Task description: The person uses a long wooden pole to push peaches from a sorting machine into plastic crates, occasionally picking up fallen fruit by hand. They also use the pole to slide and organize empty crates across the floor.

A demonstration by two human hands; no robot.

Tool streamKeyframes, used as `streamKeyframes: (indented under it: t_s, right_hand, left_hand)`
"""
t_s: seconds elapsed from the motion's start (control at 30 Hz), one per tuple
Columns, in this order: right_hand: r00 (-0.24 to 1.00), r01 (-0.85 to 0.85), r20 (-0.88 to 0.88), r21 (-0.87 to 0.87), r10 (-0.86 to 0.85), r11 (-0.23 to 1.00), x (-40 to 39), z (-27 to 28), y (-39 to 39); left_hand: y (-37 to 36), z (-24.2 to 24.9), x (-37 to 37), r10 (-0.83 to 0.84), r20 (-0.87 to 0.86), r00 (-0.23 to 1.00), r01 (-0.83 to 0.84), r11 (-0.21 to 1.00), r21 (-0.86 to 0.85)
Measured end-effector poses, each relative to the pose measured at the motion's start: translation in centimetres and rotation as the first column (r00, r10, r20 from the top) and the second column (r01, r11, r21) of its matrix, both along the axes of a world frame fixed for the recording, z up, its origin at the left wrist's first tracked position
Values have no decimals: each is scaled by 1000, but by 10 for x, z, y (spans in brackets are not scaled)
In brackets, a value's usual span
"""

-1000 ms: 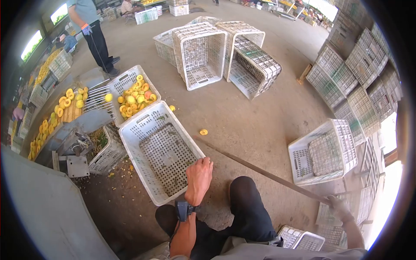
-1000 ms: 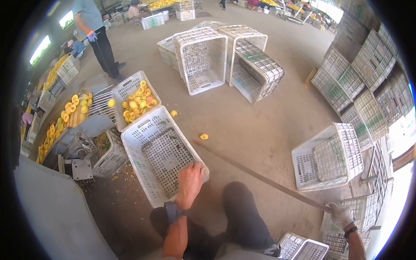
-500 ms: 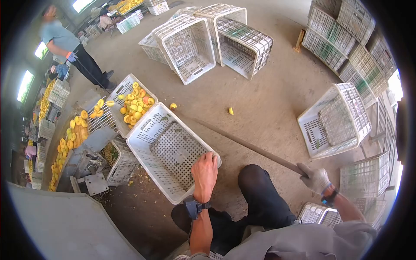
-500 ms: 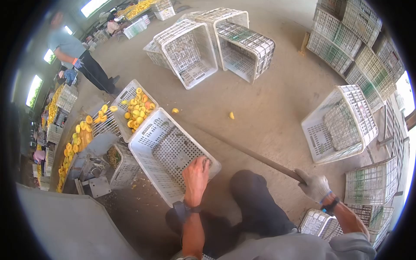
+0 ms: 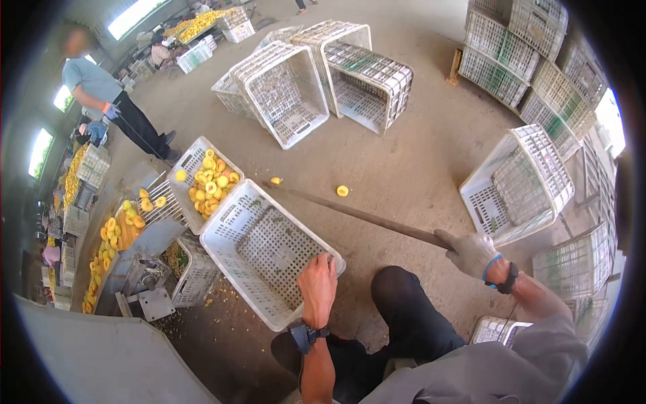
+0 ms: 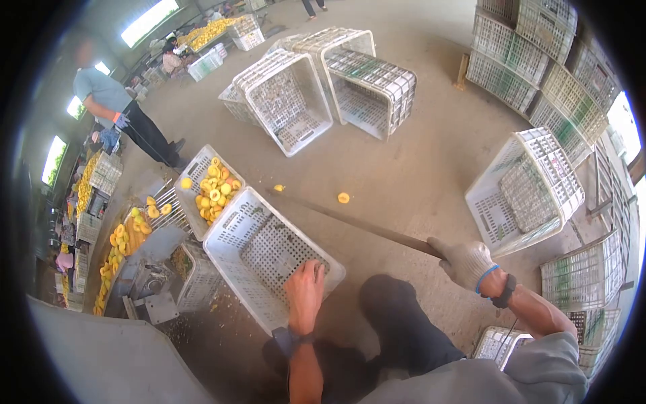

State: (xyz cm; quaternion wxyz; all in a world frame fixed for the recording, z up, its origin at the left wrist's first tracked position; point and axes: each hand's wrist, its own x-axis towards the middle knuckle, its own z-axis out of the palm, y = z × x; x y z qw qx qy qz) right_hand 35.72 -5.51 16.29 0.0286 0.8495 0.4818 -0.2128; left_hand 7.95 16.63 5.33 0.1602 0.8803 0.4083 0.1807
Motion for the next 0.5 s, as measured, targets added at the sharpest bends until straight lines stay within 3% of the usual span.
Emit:
streamKeyframes:
  t_s: [0.13,0.23,0.33,0.5]
  right_hand:
    - [998,58,-28,16,-58,998,13,31,-31]
    - [995,77,56,-14,-76,997,26,58,-65]
    - [981,189,51,-6,-189,982,50,79,-109]
    - [945,325,-57,204,-321,923,53,110,-175]
  left_hand:
    - [0,-1,2,-15,-38,999,16,1000,10]
    - [2,-8,4,-13,-24,1000,13,1000,-2]
    - [3,-12,6,-31,-12,999,31,999,8]
    - [8,-23,16,-84,-62,995,83,996,-14]
